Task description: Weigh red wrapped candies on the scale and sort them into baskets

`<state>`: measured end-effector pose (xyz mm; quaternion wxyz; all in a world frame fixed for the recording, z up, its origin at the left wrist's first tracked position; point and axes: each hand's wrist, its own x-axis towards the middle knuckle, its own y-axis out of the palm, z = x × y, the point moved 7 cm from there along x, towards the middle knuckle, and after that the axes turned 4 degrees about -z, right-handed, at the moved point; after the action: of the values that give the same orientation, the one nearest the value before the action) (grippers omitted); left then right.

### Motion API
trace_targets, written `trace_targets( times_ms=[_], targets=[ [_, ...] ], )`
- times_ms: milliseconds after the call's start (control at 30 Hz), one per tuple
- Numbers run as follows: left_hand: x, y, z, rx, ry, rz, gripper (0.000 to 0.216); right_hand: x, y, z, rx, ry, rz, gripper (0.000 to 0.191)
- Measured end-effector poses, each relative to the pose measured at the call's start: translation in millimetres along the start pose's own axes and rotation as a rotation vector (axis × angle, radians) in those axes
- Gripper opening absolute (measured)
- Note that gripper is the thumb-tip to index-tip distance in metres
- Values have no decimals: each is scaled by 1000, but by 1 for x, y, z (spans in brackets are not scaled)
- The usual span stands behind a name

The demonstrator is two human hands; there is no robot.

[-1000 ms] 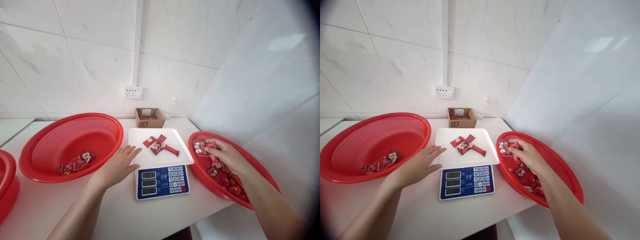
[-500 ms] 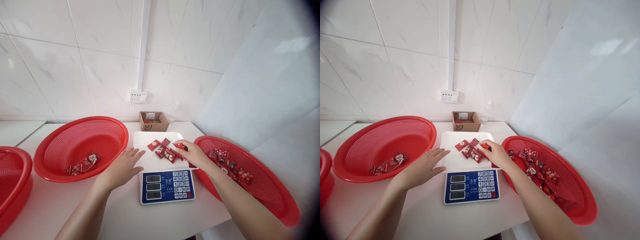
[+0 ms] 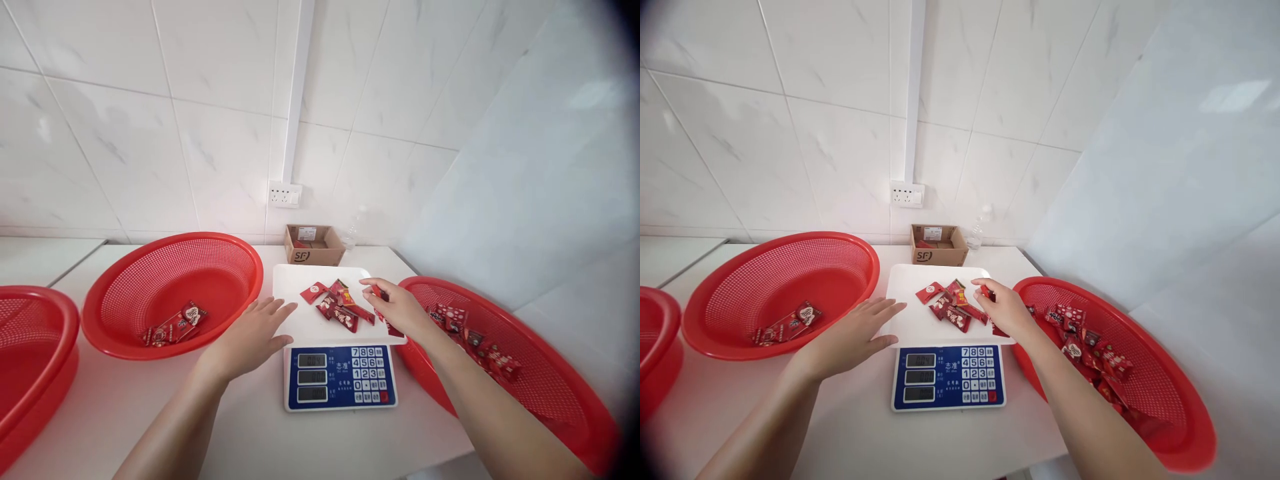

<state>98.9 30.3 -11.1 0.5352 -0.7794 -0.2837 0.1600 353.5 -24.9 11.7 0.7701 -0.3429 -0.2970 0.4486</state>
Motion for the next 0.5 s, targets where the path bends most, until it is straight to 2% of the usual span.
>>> trace_targets(
  times_ms=[167, 300, 400, 500],
  targets=[
    [1, 2, 1, -2, 6, -8, 54, -23, -10, -3, 114, 35, -62, 39],
    [1, -5, -2, -24, 10, -41, 52, -51, -6, -19, 446, 101, -121, 41],
    [-3, -14, -16, -152, 54, -75, 48, -74, -1, -30, 828, 222, -287, 35],
    [-12, -12, -50, -411, 205, 8, 47, -98, 3, -21, 1035, 246, -486, 26]
  ],
)
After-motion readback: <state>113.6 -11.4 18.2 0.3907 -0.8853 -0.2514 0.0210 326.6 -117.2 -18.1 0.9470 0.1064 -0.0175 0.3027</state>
